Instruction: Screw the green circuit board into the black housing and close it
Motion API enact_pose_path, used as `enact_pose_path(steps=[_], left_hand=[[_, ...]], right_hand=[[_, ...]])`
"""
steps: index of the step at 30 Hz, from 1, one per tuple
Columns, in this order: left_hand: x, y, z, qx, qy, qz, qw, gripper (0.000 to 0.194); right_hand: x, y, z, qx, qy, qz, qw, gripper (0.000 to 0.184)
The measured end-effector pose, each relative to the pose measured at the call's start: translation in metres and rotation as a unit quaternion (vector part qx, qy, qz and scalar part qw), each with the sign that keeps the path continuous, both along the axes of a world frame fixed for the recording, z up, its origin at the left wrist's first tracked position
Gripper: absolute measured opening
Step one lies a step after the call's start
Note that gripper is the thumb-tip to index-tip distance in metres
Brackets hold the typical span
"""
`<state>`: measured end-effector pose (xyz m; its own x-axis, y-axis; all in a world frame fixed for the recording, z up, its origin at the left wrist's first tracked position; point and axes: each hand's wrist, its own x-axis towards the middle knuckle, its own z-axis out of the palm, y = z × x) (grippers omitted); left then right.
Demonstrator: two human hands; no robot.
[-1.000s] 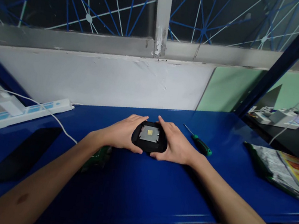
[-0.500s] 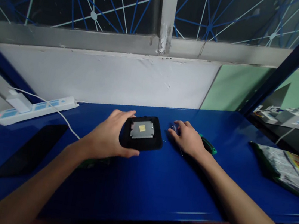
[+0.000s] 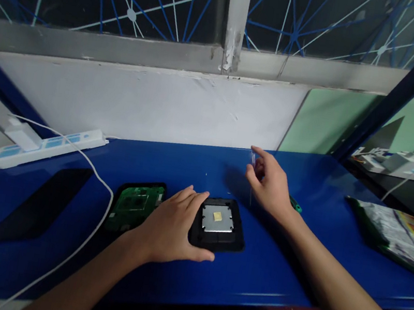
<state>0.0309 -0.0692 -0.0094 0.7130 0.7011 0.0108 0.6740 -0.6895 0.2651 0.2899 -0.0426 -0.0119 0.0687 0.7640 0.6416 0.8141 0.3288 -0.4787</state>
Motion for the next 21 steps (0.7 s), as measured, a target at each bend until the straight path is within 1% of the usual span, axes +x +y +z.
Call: enact_pose_path(steps=[3,6,9,15,21], left_hand=[[-0.002,-0.002,-0.005,0.007,0.007,-0.001,1.000,0.122],[-0.003,-0.004,-0.008,0.015,0.001,-0.011,1.000,0.117],[-0.002,-0.006,-0.011,0.027,0.000,-0.017,0.999,0.112],[-0.002,-0.007,-0.014,0.046,0.000,-0.011,0.999,0.112],[-0.001,-0.008,-0.013,0.051,0.013,-0.008,0.999,0.112]], right_hand=[[-0.005,-0.006,0.003,0.023,0.039,-0.008,0.999,0.047],[-0.009,-0.011,0.004,0.038,0.058,-0.001,0.998,0.047],[-0.014,-0.016,0.005,0.053,0.052,0.011,0.997,0.044],[-0.023,-0.022,0.002,0.063,0.077,0.058,0.993,0.041],[-0.025,-0.020,-0.003,0.080,0.076,0.093,0.990,0.041]])
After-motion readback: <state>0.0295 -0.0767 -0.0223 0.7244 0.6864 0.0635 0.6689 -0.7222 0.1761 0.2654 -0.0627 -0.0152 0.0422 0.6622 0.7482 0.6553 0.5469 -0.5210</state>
